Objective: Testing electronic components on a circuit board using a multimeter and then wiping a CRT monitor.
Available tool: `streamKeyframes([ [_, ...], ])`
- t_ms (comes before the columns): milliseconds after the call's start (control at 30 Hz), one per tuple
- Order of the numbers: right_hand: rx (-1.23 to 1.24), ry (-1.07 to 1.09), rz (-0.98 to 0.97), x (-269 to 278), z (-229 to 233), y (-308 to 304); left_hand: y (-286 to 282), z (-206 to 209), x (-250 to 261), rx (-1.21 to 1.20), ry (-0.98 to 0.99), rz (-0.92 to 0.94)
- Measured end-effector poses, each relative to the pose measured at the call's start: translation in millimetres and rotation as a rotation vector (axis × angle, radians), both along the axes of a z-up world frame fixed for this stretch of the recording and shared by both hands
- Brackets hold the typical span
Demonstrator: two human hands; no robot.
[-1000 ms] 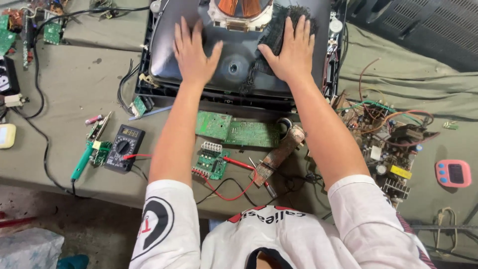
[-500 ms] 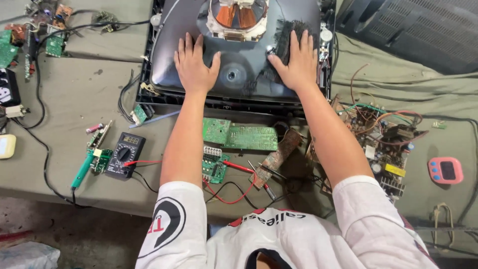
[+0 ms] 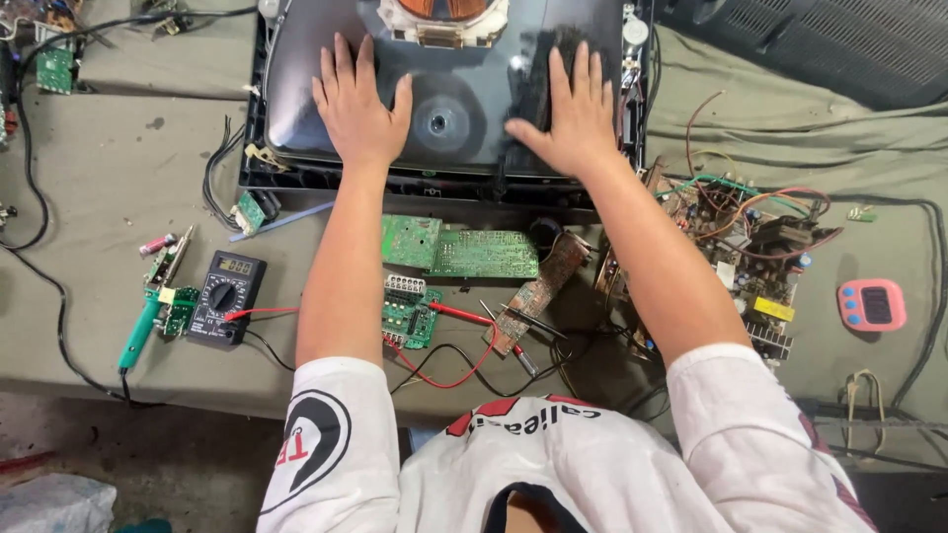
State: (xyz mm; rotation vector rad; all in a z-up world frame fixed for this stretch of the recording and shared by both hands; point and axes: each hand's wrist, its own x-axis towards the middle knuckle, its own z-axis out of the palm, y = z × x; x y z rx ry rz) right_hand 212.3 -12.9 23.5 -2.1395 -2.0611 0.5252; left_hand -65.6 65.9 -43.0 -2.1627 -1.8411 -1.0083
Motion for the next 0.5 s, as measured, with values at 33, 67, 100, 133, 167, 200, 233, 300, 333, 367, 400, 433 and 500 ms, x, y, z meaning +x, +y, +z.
streamKeyframes([
  [33,0.001,0.002,0.001,3.6,-7.8,10.5,-1.8,0.6,0.8,0.001,0.002,0.001],
  [67,0.073,0.007,0.014,7.1,-14.9,21.1,-3.5,1.8,1.4,-0.013,0.005,0.005],
  [100,0.148,0.011,0.027,10.5,-20.4,34.0,-3.0,4.5,2.1,-0.024,0.007,0.01],
  [133,0.154,0.013,0.029,10.2,-13.3,43.1,0.8,6.8,3.1,-0.018,0.008,0.012],
  [167,0.14,0.011,0.008,8.9,-10.1,48.2,-0.4,5.3,2.9,-0.015,0.006,0.019],
  [200,0.127,0.009,-0.012,7.4,-7.2,53.4,-1.5,3.5,2.5,-0.011,0.005,0.026],
  [233,0.124,0.01,-0.008,12.4,-13.8,62.4,-1.6,4.1,2.4,-0.014,0.005,0.03],
  [300,0.267,0.056,0.004,23.4,-27.8,77.7,-3.5,4.5,3.2,0.0,-0.02,0.02],
  [333,0.262,0.057,0.005,29.3,-38.2,88.7,1.3,3.3,1.6,-0.005,-0.019,0.021],
  [367,0.353,0.052,0.023,35.7,-51.3,94.6,2.0,-0.3,0.5,0.039,-0.02,0.016],
  [400,0.444,0.048,0.042,42.2,-64.4,99.5,1.8,-3.8,-0.5,0.083,-0.022,0.011],
  [433,0.44,0.047,0.035,41.7,-67.2,98.4,1.2,-2.6,-0.6,0.079,-0.022,0.004],
  [500,0.488,0.033,0.028,43.7,-70.6,93.6,-0.5,1.7,2.1,0.042,-0.028,0.008],
])
